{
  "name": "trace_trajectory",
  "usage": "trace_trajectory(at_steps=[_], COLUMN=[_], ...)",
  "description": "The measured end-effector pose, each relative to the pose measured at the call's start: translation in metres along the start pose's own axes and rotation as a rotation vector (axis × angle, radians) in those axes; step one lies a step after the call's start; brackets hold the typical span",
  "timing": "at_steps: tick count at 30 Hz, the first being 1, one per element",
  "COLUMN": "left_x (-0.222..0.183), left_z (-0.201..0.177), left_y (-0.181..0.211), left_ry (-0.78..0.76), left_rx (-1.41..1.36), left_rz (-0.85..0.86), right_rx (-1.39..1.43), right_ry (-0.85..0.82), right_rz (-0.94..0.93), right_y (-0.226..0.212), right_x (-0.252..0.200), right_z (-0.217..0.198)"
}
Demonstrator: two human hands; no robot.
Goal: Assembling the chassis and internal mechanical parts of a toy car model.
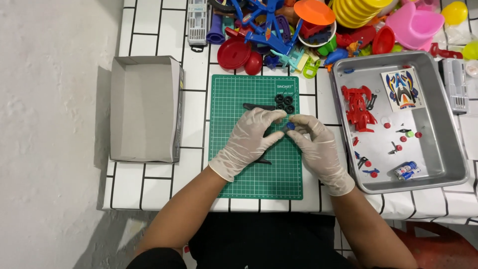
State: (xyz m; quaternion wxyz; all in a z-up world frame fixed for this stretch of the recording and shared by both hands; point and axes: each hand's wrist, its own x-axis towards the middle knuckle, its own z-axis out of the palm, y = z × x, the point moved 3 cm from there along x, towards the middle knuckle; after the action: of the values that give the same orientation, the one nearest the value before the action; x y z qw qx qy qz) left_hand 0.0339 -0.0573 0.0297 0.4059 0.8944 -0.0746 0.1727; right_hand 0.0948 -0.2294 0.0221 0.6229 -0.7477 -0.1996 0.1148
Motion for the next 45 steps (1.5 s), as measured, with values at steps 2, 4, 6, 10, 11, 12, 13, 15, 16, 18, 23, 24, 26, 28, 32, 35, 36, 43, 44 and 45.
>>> trace_trajectory(at_steps=[2, 4, 6, 10, 11, 12, 13, 15, 16, 18, 23, 24, 26, 28, 32, 35, 36, 43, 44, 45], left_x=[0.001, 0.002, 0.004, 0.002, 0.002, 0.001, 0.000, 0.000, -0.001, 0.000, -0.003, -0.004, -0.005, -0.006, -0.008, -0.008, -0.008, -0.008, -0.008, -0.008], left_z=[0.003, 0.003, 0.002, 0.008, 0.007, 0.006, 0.006, 0.004, 0.005, 0.005, 0.011, 0.012, 0.012, 0.011, 0.009, 0.010, 0.011, 0.016, 0.017, 0.018], left_y=[-0.005, -0.007, -0.007, -0.016, -0.016, -0.016, -0.015, -0.014, -0.016, -0.018, -0.030, -0.032, -0.032, -0.034, -0.034, -0.033, -0.034, -0.020, -0.018, -0.016], left_ry=[-0.012, -0.024, -0.022, -0.026, -0.020, -0.012, -0.014, -0.023, -0.026, -0.025, -0.065, -0.075, -0.067, -0.057, -0.066, -0.056, -0.048, -0.054, -0.044, -0.034], left_rx=[-0.025, -0.050, -0.057, -0.060, 0.009, 0.079, 0.078, 0.140, 0.140, 0.179, 0.179, 0.189, 0.208, 0.228, 0.235, 0.242, 0.253, 0.280, 0.314, 0.348], left_rz=[-0.019, -0.037, -0.025, -0.044, -0.024, -0.003, -0.005, -0.006, -0.007, -0.002, -0.011, -0.014, 0.009, 0.033, 0.051, 0.061, 0.076, 0.032, 0.040, 0.047], right_rx=[0.008, 0.016, 0.015, -0.015, -0.033, -0.052, -0.053, -0.047, -0.047, -0.059, -0.114, -0.127, -0.135, -0.143, -0.169, -0.167, -0.170, -0.172, -0.180, -0.188], right_ry=[0.009, 0.020, -0.004, -0.020, -0.030, -0.042, -0.042, -0.055, -0.054, -0.068, -0.076, -0.076, -0.071, -0.065, -0.062, -0.064, -0.065, -0.065, -0.071, -0.078], right_rz=[-0.017, -0.035, -0.046, -0.066, -0.079, -0.093, -0.090, -0.080, -0.078, -0.081, -0.129, -0.146, -0.162, -0.178, -0.206, -0.217, -0.223, -0.245, -0.251, -0.256], right_y=[-0.003, -0.004, -0.004, -0.008, -0.004, -0.001, -0.001, 0.000, -0.001, -0.003, -0.009, -0.011, -0.011, -0.010, -0.010, -0.011, -0.012, -0.016, -0.016, -0.016], right_x=[0.000, 0.001, 0.004, 0.004, 0.005, 0.006, 0.005, 0.005, 0.005, 0.005, 0.005, 0.004, 0.004, 0.004, 0.003, 0.003, 0.002, 0.002, 0.002, 0.002], right_z=[0.005, 0.007, 0.007, 0.010, 0.009, 0.008, 0.008, 0.008, 0.008, 0.009, 0.007, 0.007, 0.008, 0.009, 0.008, 0.009, 0.009, 0.007, 0.008, 0.008])
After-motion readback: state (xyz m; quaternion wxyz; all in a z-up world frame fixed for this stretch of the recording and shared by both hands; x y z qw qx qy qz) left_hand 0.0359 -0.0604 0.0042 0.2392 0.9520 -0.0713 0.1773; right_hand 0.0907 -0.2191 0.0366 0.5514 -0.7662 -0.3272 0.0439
